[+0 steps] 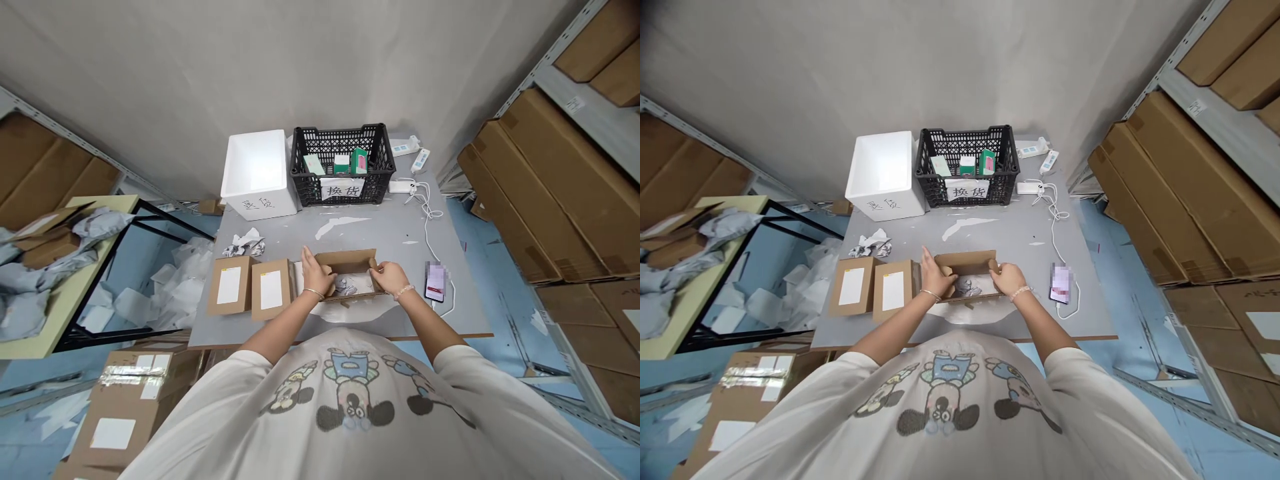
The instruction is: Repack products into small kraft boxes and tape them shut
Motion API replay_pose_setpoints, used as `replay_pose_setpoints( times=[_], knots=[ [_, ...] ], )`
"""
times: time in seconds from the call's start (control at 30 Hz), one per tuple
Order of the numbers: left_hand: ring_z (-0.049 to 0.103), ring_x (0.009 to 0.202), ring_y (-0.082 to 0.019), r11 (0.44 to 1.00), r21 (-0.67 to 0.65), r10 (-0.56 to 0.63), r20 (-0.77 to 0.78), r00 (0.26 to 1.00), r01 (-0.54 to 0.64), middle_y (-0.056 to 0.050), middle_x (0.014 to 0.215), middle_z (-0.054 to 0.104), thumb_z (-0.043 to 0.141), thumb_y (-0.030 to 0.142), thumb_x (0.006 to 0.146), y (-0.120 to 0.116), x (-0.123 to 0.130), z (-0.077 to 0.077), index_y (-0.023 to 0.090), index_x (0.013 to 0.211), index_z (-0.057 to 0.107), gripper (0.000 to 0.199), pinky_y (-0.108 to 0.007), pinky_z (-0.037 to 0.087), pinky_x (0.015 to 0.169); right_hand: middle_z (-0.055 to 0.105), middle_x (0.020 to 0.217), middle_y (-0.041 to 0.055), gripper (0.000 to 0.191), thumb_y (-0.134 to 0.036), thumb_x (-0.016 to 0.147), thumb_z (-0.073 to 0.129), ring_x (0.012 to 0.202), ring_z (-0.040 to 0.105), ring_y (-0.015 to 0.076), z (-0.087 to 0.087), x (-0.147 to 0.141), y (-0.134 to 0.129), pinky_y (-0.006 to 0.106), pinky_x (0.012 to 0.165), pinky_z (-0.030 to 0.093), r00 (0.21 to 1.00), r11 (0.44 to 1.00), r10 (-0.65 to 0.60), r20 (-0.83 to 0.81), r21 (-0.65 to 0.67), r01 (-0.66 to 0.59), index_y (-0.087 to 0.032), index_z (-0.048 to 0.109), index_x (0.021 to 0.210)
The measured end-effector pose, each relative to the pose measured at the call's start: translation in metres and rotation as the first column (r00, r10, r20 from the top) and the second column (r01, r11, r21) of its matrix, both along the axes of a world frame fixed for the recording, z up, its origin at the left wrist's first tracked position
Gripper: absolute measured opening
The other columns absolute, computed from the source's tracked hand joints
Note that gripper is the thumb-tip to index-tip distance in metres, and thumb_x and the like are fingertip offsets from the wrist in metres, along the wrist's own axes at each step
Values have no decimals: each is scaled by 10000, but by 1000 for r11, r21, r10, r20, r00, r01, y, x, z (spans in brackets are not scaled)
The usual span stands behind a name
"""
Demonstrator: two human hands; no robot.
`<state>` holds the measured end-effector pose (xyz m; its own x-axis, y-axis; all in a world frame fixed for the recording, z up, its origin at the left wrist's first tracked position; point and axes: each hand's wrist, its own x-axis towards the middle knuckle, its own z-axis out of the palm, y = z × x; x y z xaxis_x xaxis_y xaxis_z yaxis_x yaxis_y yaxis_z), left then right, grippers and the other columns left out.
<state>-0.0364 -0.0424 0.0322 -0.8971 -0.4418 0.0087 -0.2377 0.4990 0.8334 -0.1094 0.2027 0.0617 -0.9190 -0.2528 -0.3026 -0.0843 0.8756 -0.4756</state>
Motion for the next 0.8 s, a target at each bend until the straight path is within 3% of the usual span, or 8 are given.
replay_pose_setpoints(
  times=[0.1, 0.2, 0.33, 0.5, 0.57, 0.67, 0.73, 0.8],
  knots=[
    [233, 1443, -375, 964, 267, -58, 168, 984, 11, -220, 1580, 141, 720, 126, 581, -6, 8, -7, 161, 1541, 11, 1193, -504, 313, 1122, 713, 784, 115, 315, -452, 837, 545, 804, 654, 250, 3, -4, 10, 299, 698, 414, 997, 996, 22, 69, -91, -15, -182, 705, 810],
    [552, 1168, -293, 833, 553, -156, 214, 964, 12, -174, 1468, 399, 610, 136, 602, -27, 9, -10, 198, 1518, 172, 1018, -399, 518, 853, 603, 578, 26, 360, -512, 812, 550, 591, 557, 174, 1, -11, 27, 275, 572, 368, 977, 976, 58, 205, -215, -13, -196, 616, 653],
    [577, 696, -121, 689, 719, -259, 125, 958, 93, -70, 1154, 626, 593, 152, 549, -54, 14, -10, 220, 1319, 508, 779, -220, 425, 523, 531, 532, -24, 462, -637, 712, 620, 520, 463, 126, -11, -18, 46, 249, 504, 336, 910, 900, 84, 407, -423, 106, -196, 532, 606],
    [498, 509, -76, 640, 769, -215, 173, 961, 4, -1, 782, 634, 698, 211, 542, -68, 23, -20, 198, 1270, 562, 741, -196, 324, 439, 609, 632, -17, 518, -681, 652, 684, 577, 524, 128, -32, -21, 56, 245, 536, 408, 858, 787, 62, 510, -554, 273, -179, 569, 701],
    [559, 562, -105, 621, 784, -234, 174, 956, 9, -1, 730, 626, 746, 259, 560, -72, 26, -25, 186, 1297, 546, 767, -203, 380, 480, 653, 688, 4, 527, -688, 670, 677, 611, 571, 147, -37, -22, 59, 258, 555, 450, 850, 784, 49, 524, -548, 293, -174, 599, 755],
    [661, 904, -183, 592, 803, -253, 115, 961, 60, -73, 994, 680, 721, 410, 687, -80, 34, -33, 225, 1306, 534, 672, -267, 510, 706, 727, 941, 82, 546, -689, 779, 578, 813, 672, 204, -40, -21, 72, 300, 674, 535, 866, 795, 35, 499, -539, 278, -176, 670, 941],
    [596, 1166, -233, 593, 799, -280, 91, 956, 97, -102, 1264, 612, 611, 467, 787, -86, 41, -41, 264, 1331, 509, 589, -349, 507, 875, 682, 1195, 115, 546, -637, 847, 520, 1029, 668, 227, -45, -17, 86, 337, 838, 545, 887, 787, 49, 459, -565, 249, -201, 655, 1147],
    [464, 1341, -272, 656, 746, -305, 120, 945, 117, -99, 1469, 458, 583, 395, 791, -90, 47, -52, 304, 1395, 438, 627, -427, 452, 985, 576, 1376, 119, 581, -546, 833, 584, 1201, 597, 248, -54, -9, 100, 396, 987, 487, 915, 809, 59, 398, -556, 190, -229, 568, 1320]
  ],
)
